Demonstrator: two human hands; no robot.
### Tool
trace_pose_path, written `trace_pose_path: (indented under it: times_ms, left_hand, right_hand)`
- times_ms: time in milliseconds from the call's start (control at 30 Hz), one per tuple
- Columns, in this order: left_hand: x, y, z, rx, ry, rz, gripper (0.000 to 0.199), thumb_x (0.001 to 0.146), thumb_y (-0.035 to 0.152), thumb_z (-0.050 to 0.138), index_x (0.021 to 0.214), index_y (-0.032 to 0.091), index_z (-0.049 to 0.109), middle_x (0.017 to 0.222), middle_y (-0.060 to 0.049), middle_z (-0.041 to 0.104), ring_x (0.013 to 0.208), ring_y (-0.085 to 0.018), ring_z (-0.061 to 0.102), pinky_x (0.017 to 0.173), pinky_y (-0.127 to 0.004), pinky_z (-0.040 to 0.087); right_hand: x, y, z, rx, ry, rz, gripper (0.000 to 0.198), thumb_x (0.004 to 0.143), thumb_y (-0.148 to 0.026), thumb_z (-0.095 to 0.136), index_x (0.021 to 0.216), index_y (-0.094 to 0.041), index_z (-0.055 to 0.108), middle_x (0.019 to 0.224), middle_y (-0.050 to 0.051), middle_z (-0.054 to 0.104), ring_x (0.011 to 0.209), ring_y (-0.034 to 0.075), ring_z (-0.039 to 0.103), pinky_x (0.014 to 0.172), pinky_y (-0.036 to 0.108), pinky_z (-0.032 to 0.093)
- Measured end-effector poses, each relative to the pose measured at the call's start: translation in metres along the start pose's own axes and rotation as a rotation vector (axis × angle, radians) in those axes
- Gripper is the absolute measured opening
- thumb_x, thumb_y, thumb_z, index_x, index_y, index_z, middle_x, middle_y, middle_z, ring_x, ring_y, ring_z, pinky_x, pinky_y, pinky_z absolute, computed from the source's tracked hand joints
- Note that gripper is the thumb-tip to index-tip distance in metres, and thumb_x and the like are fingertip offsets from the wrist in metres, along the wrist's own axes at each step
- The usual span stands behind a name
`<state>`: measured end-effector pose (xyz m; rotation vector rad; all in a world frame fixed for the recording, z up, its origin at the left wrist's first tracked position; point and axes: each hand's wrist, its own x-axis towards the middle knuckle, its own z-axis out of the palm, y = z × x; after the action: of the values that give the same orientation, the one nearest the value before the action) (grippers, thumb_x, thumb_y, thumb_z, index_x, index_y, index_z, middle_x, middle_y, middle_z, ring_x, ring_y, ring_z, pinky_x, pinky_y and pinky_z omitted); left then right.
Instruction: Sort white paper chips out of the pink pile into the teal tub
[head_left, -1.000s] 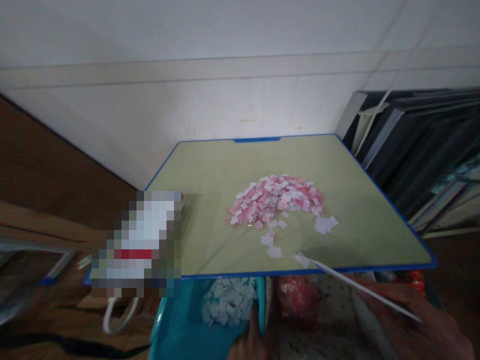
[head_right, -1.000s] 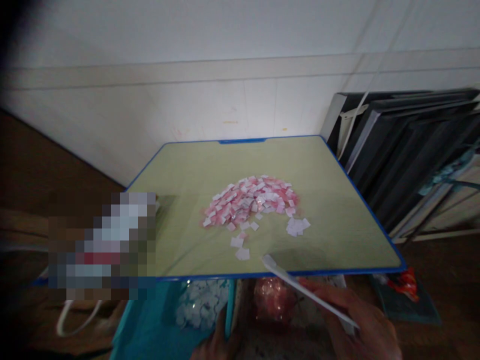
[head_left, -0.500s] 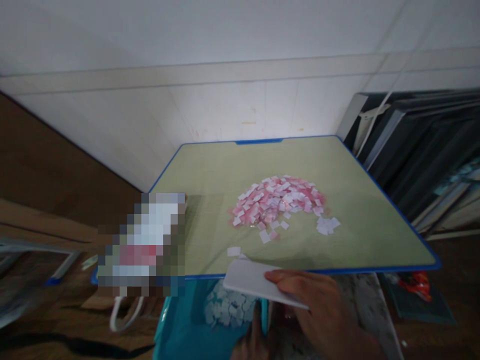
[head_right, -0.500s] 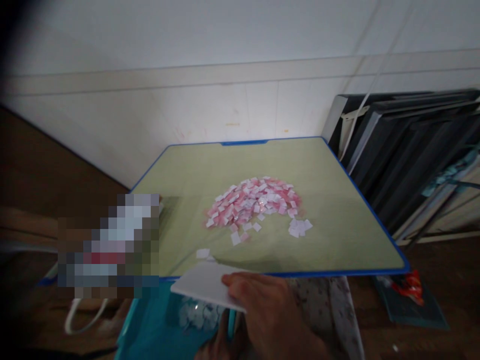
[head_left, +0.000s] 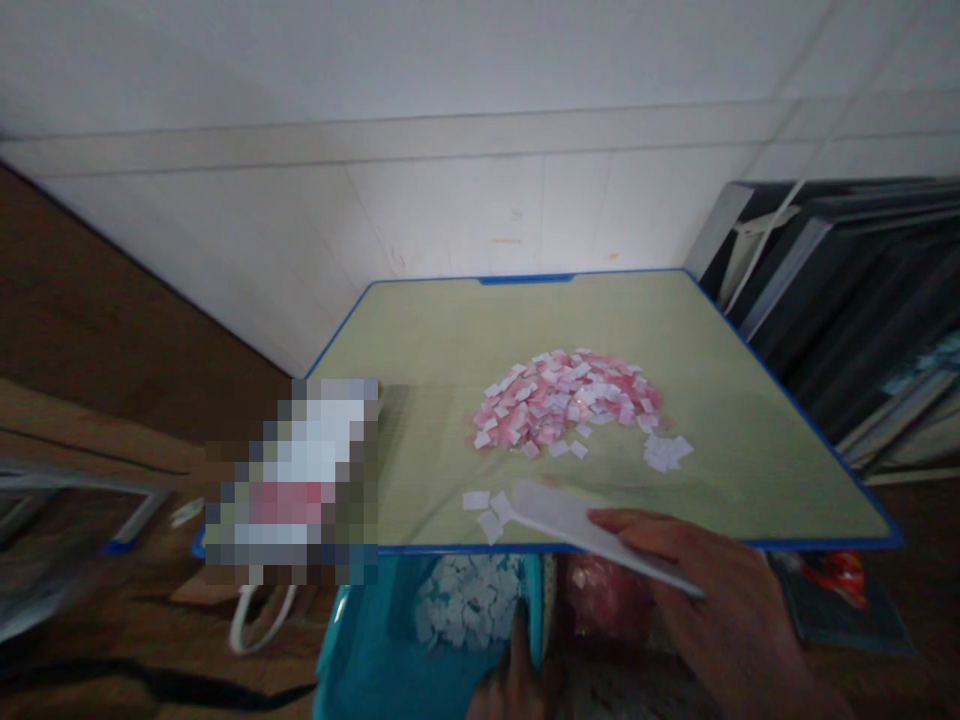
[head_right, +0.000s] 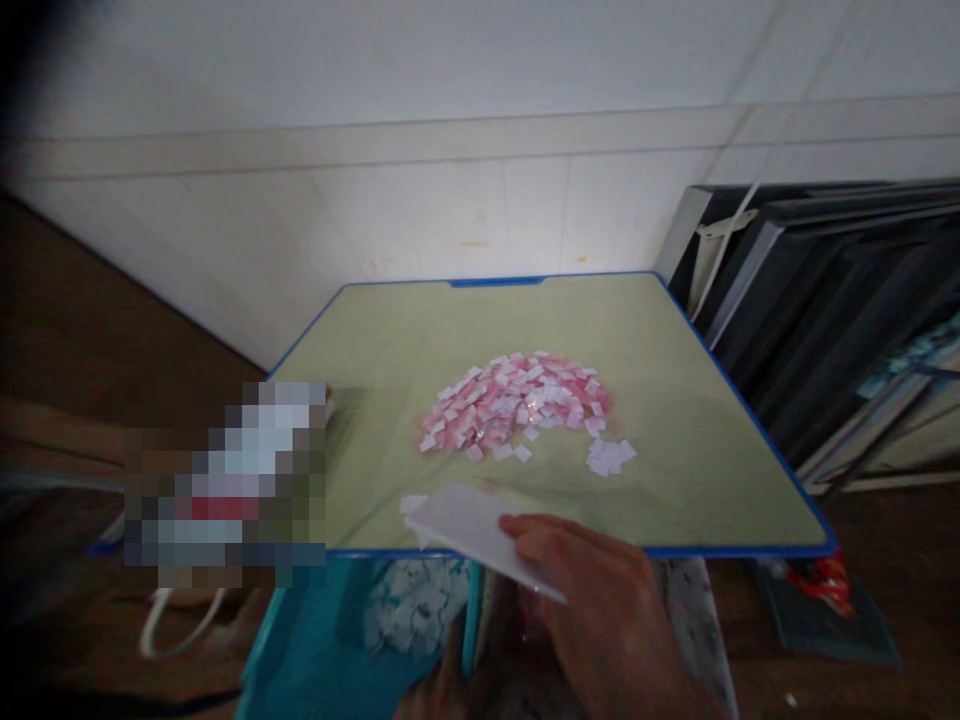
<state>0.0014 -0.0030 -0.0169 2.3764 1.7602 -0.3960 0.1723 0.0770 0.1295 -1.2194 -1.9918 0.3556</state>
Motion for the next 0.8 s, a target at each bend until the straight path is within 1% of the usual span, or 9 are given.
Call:
trace_pose_path:
  times_ms: [100,200,267,400,467,533,600,700,800]
  left_hand:
    - [0.000,0.001,-0.004,0.025,-0.001,0.013,0.062,0.071,0.002,0.043,0.112,0.049,0.045,0.126,-0.008,0.048,0.057,-0.016,0.063,0.052,-0.027,0.053]
    - [0.000,0.002,-0.007,0.042,-0.002,0.012,0.064,0.072,0.001,0.040,0.116,0.048,0.041,0.125,-0.008,0.048,0.058,-0.017,0.063,0.050,-0.028,0.053]
    - [0.000,0.002,-0.007,0.046,0.002,0.009,0.064,0.073,0.001,0.038,0.118,0.047,0.040,0.125,-0.009,0.048,0.058,-0.016,0.063,0.051,-0.028,0.053]
    - [0.000,0.002,-0.003,0.035,-0.006,0.007,0.060,0.073,0.001,0.039,0.111,0.046,0.048,0.126,-0.008,0.047,0.059,-0.014,0.063,0.052,-0.026,0.053]
    - [-0.001,0.001,-0.002,0.040,0.011,0.006,0.061,0.073,0.001,0.039,0.114,0.047,0.045,0.125,-0.008,0.049,0.059,-0.014,0.062,0.051,-0.026,0.053]
    - [-0.001,0.001,-0.002,0.040,0.020,0.006,0.065,0.073,0.002,0.039,0.120,0.047,0.037,0.125,-0.010,0.049,0.060,-0.014,0.063,0.052,-0.026,0.053]
    - [-0.001,0.002,-0.003,0.029,0.004,0.007,0.066,0.073,0.002,0.040,0.121,0.047,0.035,0.126,-0.010,0.048,0.061,-0.014,0.063,0.055,-0.026,0.053]
    - [-0.001,0.002,-0.006,0.011,-0.032,-0.003,0.062,0.074,0.002,0.040,0.117,0.047,0.041,0.127,-0.009,0.046,0.062,-0.015,0.063,0.055,-0.027,0.053]
    - [0.000,0.002,-0.006,-0.020,-0.043,-0.019,0.058,0.073,0.002,0.040,0.111,0.045,0.048,0.128,-0.008,0.045,0.066,-0.017,0.064,0.056,-0.028,0.053]
  right_hand:
    - [-0.007,0.010,-0.014,-0.092,0.084,0.185,0.024,0.075,-0.010,0.047,0.089,-0.025,0.059,0.088,-0.003,0.070,0.079,0.013,0.066,0.071,0.020,0.052]
    - [-0.012,0.013,-0.017,-0.092,0.121,0.267,0.019,0.075,-0.013,0.048,0.084,-0.026,0.060,0.082,-0.004,0.071,0.073,0.014,0.066,0.067,0.021,0.052]
    - [-0.013,0.011,-0.013,-0.064,0.100,0.289,0.018,0.076,-0.015,0.049,0.083,-0.026,0.061,0.080,-0.003,0.071,0.071,0.015,0.066,0.067,0.022,0.052]
    - [-0.011,0.010,0.000,0.021,0.017,0.323,0.019,0.078,-0.017,0.047,0.086,-0.025,0.062,0.084,-0.003,0.070,0.076,0.015,0.066,0.070,0.023,0.051]
    - [-0.011,0.015,-0.001,0.032,-0.011,0.333,0.020,0.079,-0.017,0.046,0.088,-0.025,0.062,0.086,-0.002,0.070,0.079,0.015,0.065,0.070,0.023,0.051]
    - [-0.012,0.023,-0.009,0.004,-0.026,0.327,0.020,0.079,-0.018,0.046,0.089,-0.025,0.062,0.086,-0.002,0.070,0.079,0.015,0.066,0.066,0.022,0.052]
    - [-0.015,0.031,-0.022,-0.049,-0.040,0.301,0.018,0.079,-0.021,0.047,0.089,-0.025,0.062,0.082,-0.001,0.071,0.073,0.016,0.066,0.061,0.021,0.052]
    - [-0.022,0.042,-0.043,-0.130,-0.058,0.275,0.013,0.078,-0.030,0.052,0.084,-0.025,0.062,0.073,-0.002,0.070,0.063,0.015,0.066,0.053,0.019,0.052]
    - [-0.026,0.050,-0.057,-0.197,0.005,0.326,0.015,0.076,-0.038,0.054,0.080,-0.025,0.062,0.070,-0.001,0.069,0.057,0.016,0.065,0.050,0.021,0.052]
